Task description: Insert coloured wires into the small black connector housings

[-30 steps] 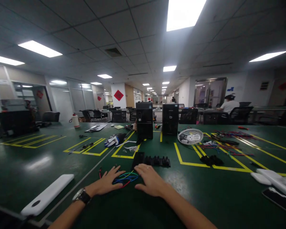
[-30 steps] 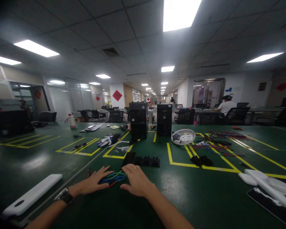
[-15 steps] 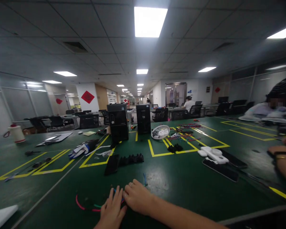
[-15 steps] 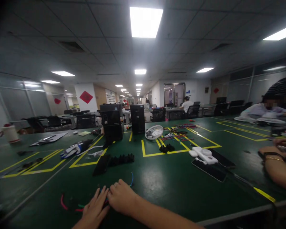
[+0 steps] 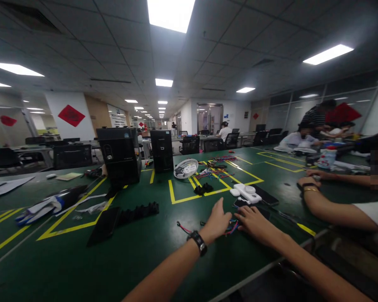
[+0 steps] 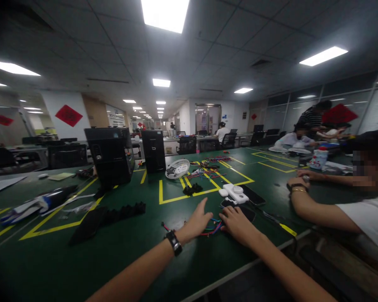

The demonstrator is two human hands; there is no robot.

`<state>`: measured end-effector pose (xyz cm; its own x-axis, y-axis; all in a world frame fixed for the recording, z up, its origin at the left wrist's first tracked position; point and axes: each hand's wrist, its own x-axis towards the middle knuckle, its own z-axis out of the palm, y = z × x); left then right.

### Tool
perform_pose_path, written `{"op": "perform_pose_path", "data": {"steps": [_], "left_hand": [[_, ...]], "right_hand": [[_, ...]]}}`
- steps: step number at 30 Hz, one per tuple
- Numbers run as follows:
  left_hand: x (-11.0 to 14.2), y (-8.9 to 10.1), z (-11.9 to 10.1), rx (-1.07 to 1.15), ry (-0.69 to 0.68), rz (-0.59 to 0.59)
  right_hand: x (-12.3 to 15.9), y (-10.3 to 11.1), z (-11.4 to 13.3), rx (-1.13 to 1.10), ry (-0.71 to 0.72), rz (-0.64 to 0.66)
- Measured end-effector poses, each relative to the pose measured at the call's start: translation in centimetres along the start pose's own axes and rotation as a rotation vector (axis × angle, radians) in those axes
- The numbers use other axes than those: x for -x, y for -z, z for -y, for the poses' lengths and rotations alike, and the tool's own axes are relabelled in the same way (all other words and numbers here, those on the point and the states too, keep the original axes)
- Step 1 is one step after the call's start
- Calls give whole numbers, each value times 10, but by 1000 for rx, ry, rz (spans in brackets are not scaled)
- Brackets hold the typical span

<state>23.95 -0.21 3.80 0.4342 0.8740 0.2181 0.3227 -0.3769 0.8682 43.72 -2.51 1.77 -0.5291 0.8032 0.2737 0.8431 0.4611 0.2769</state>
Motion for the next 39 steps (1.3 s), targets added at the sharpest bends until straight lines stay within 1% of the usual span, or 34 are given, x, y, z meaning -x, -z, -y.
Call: {"op": "perform_pose_path", "data": {"steps": [1,2,4,6,7,9,11,13,15,17,19,22,25,27,29,30,31,33,35,37,39], "left_hand": [[-13,11,-1,-152,-42,-60],[-26,25,1,-228,-62,-93],[-50,58,11,-302,-61,-130],[-69,89,29,-388,-19,-151],[-77,100,40,-431,11,-149],[-91,113,61,-512,71,-130],[-103,113,79,-576,125,-99],[-114,106,94,-619,166,-70],[-123,96,103,-639,189,-48],[-129,88,107,-641,191,-45],[-132,85,108,-626,175,-58],[-128,88,105,-567,121,-82],[-109,102,98,-463,72,-123],[-85,116,90,-377,57,-162],[-52,134,82,-293,57,-202],[-32,144,79,-207,61,-220],[-11,154,75,-82,66,-242],[33,175,71,246,79,-305],[75,196,71,535,105,-383],[109,213,75,662,155,-460],[134,225,83,718,196,-515]], "right_hand": [[4,0,-6,0,-43,8],[7,1,-8,-8,-76,8],[7,7,-1,-54,-102,-6],[2,16,19,-143,-76,-19],[-1,21,31,-193,-51,-18],[-11,32,56,-281,4,-10],[-22,39,79,-341,32,-13],[-36,42,98,-383,29,-35],[-53,40,115,-406,13,-61],[-70,31,132,-394,17,-66],[-85,18,146,-360,56,-51],[-100,1,158,-324,109,-43],[-101,-9,161,-314,98,-59],[-99,-11,161,-314,61,-62],[-97,-11,161,-312,22,-51],[-97,-11,161,-310,2,-31],[-97,-10,159,-310,-24,-3],[-100,-6,154,-324,-93,59],[-106,1,144,-384,-138,81],[-117,12,135,-479,-145,41],[-133,26,134,-579,-142,-59]]}}
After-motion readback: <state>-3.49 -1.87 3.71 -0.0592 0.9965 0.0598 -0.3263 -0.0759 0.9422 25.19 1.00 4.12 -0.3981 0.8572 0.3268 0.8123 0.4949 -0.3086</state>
